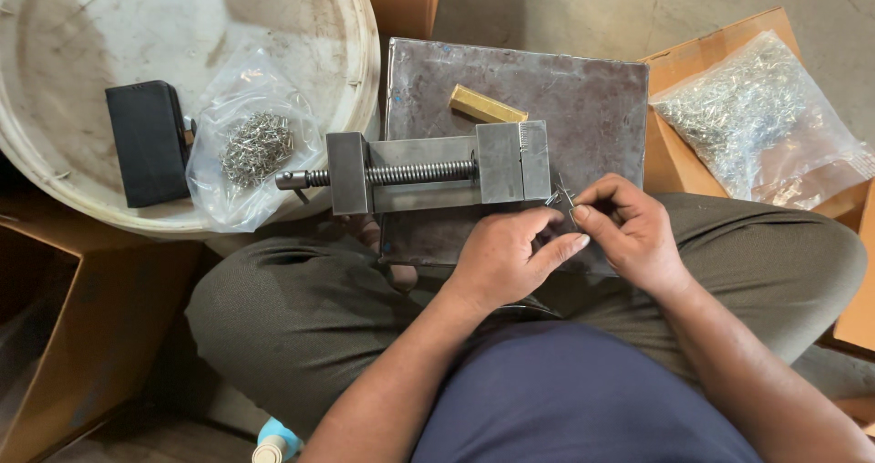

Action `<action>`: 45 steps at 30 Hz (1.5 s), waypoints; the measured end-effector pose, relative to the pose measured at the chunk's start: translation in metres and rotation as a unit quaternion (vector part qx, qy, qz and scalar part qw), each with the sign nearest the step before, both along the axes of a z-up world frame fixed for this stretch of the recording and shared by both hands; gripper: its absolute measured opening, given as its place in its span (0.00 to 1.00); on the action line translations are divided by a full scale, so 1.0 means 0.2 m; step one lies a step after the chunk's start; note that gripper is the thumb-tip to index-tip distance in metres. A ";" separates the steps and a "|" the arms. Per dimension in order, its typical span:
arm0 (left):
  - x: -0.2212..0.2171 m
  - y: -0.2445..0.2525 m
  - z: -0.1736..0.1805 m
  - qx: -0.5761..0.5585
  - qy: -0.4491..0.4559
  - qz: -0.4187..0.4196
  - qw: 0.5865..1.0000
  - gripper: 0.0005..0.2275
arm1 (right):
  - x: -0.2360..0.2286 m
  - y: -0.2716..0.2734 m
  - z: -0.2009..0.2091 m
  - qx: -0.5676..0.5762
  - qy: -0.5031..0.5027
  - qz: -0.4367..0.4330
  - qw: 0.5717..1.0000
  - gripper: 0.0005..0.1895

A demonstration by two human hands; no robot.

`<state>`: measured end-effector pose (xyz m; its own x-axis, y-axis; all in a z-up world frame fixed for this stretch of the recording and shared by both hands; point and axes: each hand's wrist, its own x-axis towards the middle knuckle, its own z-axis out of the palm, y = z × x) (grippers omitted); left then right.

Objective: The person sits on the floor and uses a bench vise to hold and manipulate small metal pieces. They repeatedly pick up metal parts from a plastic bag, place them into the vise, and adjust them with their hands.

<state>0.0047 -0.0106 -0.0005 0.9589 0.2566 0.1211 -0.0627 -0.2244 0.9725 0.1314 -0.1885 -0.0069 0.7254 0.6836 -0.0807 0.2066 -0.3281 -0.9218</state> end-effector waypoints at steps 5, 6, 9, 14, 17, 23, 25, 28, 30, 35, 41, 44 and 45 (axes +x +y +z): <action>0.00 0.01 0.00 0.047 -0.029 -0.013 0.998 0.13 | -0.03 -0.03 -0.05 0.072 0.098 0.003 0.993 0.05; 0.00 0.01 -0.01 0.043 -0.037 -0.017 0.998 0.13 | -0.03 -0.04 -0.05 0.079 0.107 0.003 0.991 0.05; -0.01 0.02 -0.01 0.014 -0.008 -0.038 0.999 0.12 | -0.03 -0.05 -0.05 0.080 0.145 0.017 0.986 0.05; -0.01 0.04 -0.01 0.026 -0.025 -0.057 0.998 0.11 | -0.06 -0.03 -0.06 0.109 0.101 0.028 0.988 0.05; -0.02 0.04 -0.01 0.027 -0.024 -0.063 0.997 0.11 | -0.08 -0.02 -0.05 0.111 0.062 0.043 0.991 0.05; -0.02 0.04 -0.02 0.009 -0.030 -0.064 0.997 0.10 | -0.03 -0.04 -0.02 0.094 0.096 0.087 0.987 0.03; -0.02 0.03 -0.02 0.015 -0.036 -0.047 0.998 0.11 | -0.02 -0.04 -0.02 0.101 0.099 0.088 0.986 0.03; -0.02 0.02 -0.02 0.042 -0.035 -0.017 0.998 0.18 | -0.03 -0.04 -0.02 0.115 0.097 0.087 0.985 0.03; -0.02 0.01 -0.02 0.076 -0.050 -0.011 0.996 0.25 | -0.04 -0.05 -0.03 0.115 0.118 0.081 0.983 0.03; -0.01 0.00 -0.05 0.072 -0.042 -0.002 0.996 0.18 | -0.04 -0.07 -0.03 0.117 0.140 0.082 0.980 0.03; -0.02 -0.01 -0.04 0.067 -0.075 0.007 0.995 0.14 | -0.03 -0.09 -0.04 0.098 0.176 0.080 0.976 0.05; -0.01 0.00 -0.03 0.059 -0.080 0.008 0.995 0.09 | -0.01 -0.08 -0.04 0.096 0.208 0.068 0.971 0.05; -0.01 0.00 -0.02 0.054 -0.078 0.010 0.995 0.07 | 0.00 -0.08 -0.04 0.097 0.217 0.065 0.969 0.05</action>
<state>0.0025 -0.0114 -0.0047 0.9211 0.2521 0.2967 -0.2064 -0.3302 0.9211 0.1306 -0.2041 -0.0157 0.5592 0.7994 -0.2196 -0.1867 -0.1366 -0.9729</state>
